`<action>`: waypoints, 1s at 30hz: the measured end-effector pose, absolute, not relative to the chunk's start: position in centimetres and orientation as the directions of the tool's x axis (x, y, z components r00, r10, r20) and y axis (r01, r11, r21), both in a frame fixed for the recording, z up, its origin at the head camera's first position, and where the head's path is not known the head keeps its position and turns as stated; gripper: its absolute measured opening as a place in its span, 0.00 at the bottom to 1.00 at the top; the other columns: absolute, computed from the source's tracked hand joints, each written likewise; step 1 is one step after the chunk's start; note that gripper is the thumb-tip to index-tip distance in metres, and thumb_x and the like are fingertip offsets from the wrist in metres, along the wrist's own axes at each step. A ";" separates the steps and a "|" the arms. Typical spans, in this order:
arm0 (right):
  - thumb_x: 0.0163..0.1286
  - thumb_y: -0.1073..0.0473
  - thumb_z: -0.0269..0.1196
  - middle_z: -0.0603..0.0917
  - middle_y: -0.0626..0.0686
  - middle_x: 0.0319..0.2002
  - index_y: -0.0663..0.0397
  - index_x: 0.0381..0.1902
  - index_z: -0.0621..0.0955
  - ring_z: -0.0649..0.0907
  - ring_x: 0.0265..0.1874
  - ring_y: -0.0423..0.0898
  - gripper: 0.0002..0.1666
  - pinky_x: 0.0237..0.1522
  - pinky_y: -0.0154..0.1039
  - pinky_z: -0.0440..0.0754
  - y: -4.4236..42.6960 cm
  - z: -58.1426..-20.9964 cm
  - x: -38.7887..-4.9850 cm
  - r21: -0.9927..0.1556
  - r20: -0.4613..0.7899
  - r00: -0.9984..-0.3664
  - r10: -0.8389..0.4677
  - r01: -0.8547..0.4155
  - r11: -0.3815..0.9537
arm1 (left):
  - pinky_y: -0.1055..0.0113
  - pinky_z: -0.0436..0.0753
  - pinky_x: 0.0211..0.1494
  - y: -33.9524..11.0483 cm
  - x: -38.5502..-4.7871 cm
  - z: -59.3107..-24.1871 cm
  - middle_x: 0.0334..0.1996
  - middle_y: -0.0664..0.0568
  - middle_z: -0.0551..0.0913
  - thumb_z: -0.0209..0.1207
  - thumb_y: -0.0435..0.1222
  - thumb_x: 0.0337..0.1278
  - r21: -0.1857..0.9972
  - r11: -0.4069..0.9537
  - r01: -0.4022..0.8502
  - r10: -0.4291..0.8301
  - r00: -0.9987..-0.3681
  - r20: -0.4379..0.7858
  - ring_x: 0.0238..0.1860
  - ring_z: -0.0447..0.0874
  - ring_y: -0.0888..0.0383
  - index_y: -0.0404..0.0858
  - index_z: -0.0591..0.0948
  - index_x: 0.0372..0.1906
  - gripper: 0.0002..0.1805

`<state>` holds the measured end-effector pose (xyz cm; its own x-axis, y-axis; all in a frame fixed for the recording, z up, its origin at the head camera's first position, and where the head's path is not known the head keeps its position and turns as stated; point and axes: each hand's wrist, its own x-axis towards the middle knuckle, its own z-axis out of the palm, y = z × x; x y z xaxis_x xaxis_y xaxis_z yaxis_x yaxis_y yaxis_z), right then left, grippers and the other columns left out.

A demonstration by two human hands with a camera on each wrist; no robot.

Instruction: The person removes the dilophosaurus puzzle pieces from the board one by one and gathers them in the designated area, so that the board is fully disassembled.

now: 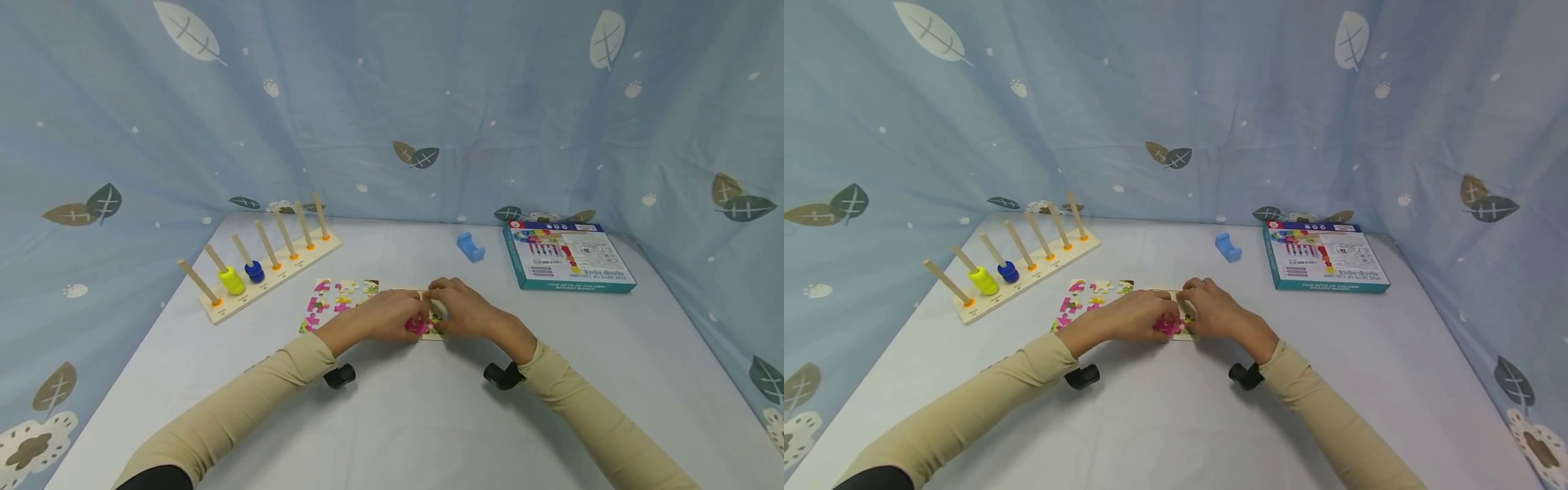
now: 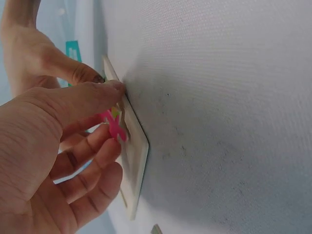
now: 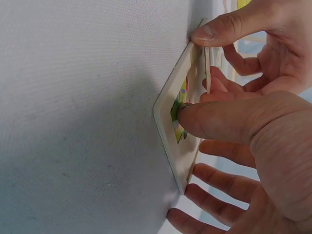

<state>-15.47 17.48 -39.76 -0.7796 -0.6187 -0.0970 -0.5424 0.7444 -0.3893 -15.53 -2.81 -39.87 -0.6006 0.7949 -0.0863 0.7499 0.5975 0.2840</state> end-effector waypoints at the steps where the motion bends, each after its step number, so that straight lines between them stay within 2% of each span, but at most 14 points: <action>1: 0.60 0.59 0.75 0.72 0.60 0.65 0.61 0.64 0.78 0.70 0.62 0.59 0.35 0.62 0.56 0.71 17.5 -39.8 -15.5 -0.389 -0.094 -0.779 -0.620 -0.544 0.743 | 0.68 0.75 0.41 -2.8 -15.5 -39.9 0.36 0.59 0.79 0.71 0.44 0.56 0.283 0.593 0.754 0.798 -0.598 -0.078 0.36 0.74 0.65 0.45 0.85 0.46 0.14; 10: 0.59 0.58 0.75 0.73 0.60 0.65 0.60 0.64 0.78 0.71 0.62 0.59 0.35 0.63 0.57 0.70 17.5 -40.0 -15.4 -0.390 -0.093 -0.782 -0.616 -0.541 0.745 | 0.69 0.77 0.44 -3.4 -15.4 -39.5 0.42 0.58 0.80 0.69 0.46 0.60 0.283 0.559 0.779 0.816 -0.578 -0.021 0.40 0.77 0.65 0.45 0.85 0.49 0.16; 16: 0.59 0.57 0.75 0.73 0.59 0.65 0.59 0.63 0.79 0.71 0.63 0.58 0.34 0.63 0.56 0.70 17.6 -40.0 -15.5 -0.384 -0.099 -0.787 -0.609 -0.534 0.753 | 0.70 0.76 0.39 -4.4 -15.3 -39.1 0.39 0.56 0.80 0.70 0.42 0.58 0.247 0.550 0.798 0.819 -0.573 0.027 0.38 0.75 0.63 0.45 0.87 0.49 0.14; 24: 0.58 0.56 0.76 0.73 0.59 0.65 0.57 0.61 0.80 0.71 0.63 0.58 0.33 0.64 0.55 0.70 17.5 -39.9 -15.6 -0.381 -0.109 -0.787 -0.607 -0.531 0.757 | 0.65 0.76 0.39 -6.6 -15.1 -38.4 0.40 0.54 0.79 0.71 0.38 0.53 0.243 0.582 0.776 0.789 -0.611 0.060 0.38 0.73 0.60 0.45 0.87 0.48 0.15; 30: 0.58 0.55 0.77 0.73 0.58 0.65 0.57 0.62 0.79 0.71 0.63 0.57 0.35 0.64 0.54 0.70 17.5 -40.0 -15.7 -0.376 -0.108 -0.791 -0.602 -0.528 0.761 | 0.65 0.76 0.40 -8.1 -15.3 -37.8 0.40 0.56 0.78 0.71 0.37 0.52 0.216 0.621 0.754 0.763 -0.644 0.052 0.39 0.73 0.60 0.46 0.87 0.48 0.16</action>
<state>-15.73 17.45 -39.96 -0.7911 -0.6020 -0.1080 -0.5280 0.7613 -0.3763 -15.26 -8.13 -37.81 -0.6438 0.7635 0.0519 0.7537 0.6208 0.2157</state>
